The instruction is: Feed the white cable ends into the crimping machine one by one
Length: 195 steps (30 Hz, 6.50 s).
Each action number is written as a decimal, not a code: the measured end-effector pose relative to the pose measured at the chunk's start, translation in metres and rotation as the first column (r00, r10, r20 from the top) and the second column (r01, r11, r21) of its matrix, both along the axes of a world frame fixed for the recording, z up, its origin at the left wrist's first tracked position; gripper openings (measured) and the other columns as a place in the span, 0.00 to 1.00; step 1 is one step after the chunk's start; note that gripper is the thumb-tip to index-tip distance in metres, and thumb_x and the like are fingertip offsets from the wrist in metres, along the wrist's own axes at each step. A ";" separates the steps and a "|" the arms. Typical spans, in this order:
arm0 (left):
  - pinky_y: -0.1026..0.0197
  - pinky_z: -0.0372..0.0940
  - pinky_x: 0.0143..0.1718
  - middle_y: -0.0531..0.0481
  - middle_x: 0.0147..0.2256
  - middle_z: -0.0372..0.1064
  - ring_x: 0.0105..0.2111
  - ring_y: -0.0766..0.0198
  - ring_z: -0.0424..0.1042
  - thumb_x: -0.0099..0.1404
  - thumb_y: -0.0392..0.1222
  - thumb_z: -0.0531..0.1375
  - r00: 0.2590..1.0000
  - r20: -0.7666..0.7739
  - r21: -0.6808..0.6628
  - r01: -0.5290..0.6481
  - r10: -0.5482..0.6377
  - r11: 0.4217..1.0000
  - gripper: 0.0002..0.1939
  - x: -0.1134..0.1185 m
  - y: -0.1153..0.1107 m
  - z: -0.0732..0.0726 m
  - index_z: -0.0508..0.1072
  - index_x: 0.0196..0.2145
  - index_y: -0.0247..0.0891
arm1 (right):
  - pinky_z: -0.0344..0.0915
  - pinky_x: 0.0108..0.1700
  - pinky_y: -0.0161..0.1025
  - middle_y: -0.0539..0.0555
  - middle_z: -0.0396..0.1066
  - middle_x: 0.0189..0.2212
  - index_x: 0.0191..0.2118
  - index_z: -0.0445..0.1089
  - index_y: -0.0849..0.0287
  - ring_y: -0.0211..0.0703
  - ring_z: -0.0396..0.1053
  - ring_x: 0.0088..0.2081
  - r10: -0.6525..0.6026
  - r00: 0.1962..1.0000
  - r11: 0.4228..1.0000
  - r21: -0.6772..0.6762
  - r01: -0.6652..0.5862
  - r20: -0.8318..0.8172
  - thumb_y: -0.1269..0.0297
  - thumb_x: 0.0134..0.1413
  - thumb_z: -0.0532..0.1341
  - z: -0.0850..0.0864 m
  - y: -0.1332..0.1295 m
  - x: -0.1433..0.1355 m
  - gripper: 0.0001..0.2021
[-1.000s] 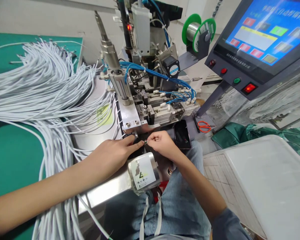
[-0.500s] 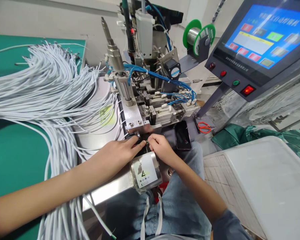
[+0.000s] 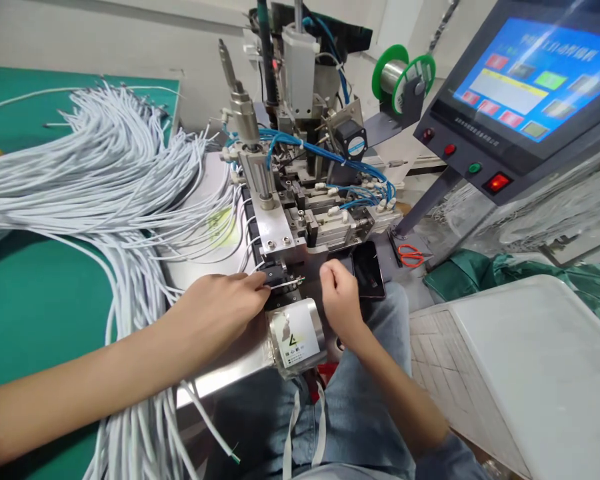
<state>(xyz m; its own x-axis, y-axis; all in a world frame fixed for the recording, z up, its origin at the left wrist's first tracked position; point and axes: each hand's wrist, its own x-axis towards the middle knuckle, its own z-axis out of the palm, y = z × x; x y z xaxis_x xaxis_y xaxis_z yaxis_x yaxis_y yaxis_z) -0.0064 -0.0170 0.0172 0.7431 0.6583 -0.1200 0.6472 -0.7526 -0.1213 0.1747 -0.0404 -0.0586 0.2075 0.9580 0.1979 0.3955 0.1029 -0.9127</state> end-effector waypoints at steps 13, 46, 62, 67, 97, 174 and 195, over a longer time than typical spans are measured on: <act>0.60 0.55 0.24 0.40 0.29 0.67 0.27 0.58 0.68 0.59 0.23 0.47 0.982 0.074 0.086 -0.178 0.172 0.980 0.15 -0.001 0.005 -0.007 0.73 0.30 0.30 | 0.59 0.28 0.33 0.50 0.71 0.24 0.31 0.69 0.58 0.38 0.67 0.25 0.549 0.819 0.819 -0.303 -0.488 0.166 0.68 0.55 0.56 0.005 -0.116 -0.080 0.06; 0.68 0.58 0.25 0.48 0.28 0.67 0.27 0.69 0.65 0.62 0.29 0.48 0.580 0.797 0.006 0.267 -0.165 0.964 0.15 -0.003 0.010 -0.012 0.74 0.37 0.35 | 0.54 0.23 0.33 0.47 0.57 0.16 0.27 0.74 0.61 0.33 0.54 0.20 0.166 0.986 0.973 0.154 -0.169 0.035 0.66 0.51 0.60 0.061 -0.022 -0.011 0.08; 0.64 0.54 0.23 0.48 0.26 0.66 0.25 0.66 0.60 0.62 0.28 0.49 0.667 0.593 0.419 0.224 -0.452 0.880 0.12 -0.002 0.010 -0.009 0.72 0.33 0.31 | 0.48 0.22 0.32 0.45 0.51 0.16 0.25 0.71 0.63 0.30 0.49 0.19 -0.053 0.929 0.932 0.353 -0.086 0.367 0.71 0.53 0.57 0.050 -0.024 -0.019 0.09; 0.62 0.53 0.23 0.49 0.25 0.64 0.25 0.65 0.59 0.61 0.27 0.48 0.696 0.570 0.393 0.236 -0.437 0.889 0.13 -0.001 0.013 -0.011 0.71 0.29 0.32 | 0.49 0.23 0.32 0.44 0.46 0.14 0.16 0.61 0.62 0.30 0.48 0.19 0.209 0.942 0.946 0.188 -0.263 0.264 0.72 0.52 0.57 0.058 -0.017 -0.008 0.15; 0.63 0.62 0.25 0.46 0.37 0.62 0.25 0.66 0.65 0.60 0.28 0.49 0.955 0.233 -0.050 0.201 -0.184 0.978 0.19 -0.004 0.022 -0.030 0.66 0.48 0.33 | 0.57 0.23 0.32 0.46 0.61 0.16 0.24 0.65 0.61 0.32 0.59 0.19 0.197 0.919 0.934 -0.219 -0.281 -0.341 0.63 0.45 0.58 -0.001 0.021 0.000 0.07; 0.62 0.53 0.21 0.45 0.23 0.65 0.22 0.63 0.66 0.57 0.26 0.48 0.979 0.198 0.203 0.014 -0.055 0.979 0.13 0.003 -0.003 -0.006 0.72 0.28 0.30 | 0.52 0.26 0.32 0.49 0.58 0.20 0.28 0.66 0.59 0.34 0.55 0.23 0.370 0.792 0.683 -0.436 -0.586 -0.486 0.55 0.56 0.56 -0.016 -0.123 -0.089 0.13; 0.72 0.60 0.31 0.54 0.29 0.72 0.28 0.73 0.69 0.66 0.35 0.54 0.567 0.816 -0.406 0.427 0.109 0.808 0.09 0.007 -0.003 -0.004 0.75 0.34 0.37 | 0.64 0.25 0.32 0.48 0.70 0.23 0.33 0.71 0.58 0.34 0.66 0.22 0.180 0.803 0.974 -0.008 -0.225 -0.567 0.62 0.48 0.65 0.042 -0.045 -0.005 0.07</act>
<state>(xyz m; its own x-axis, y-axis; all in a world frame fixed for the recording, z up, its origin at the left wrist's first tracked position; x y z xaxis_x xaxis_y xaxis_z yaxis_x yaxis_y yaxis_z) 0.0002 -0.0199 0.0133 0.7876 0.5437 0.2900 0.1308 -0.6074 0.7835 0.1696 -0.0852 -0.0170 0.0607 0.9975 0.0373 -0.2086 0.0492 -0.9768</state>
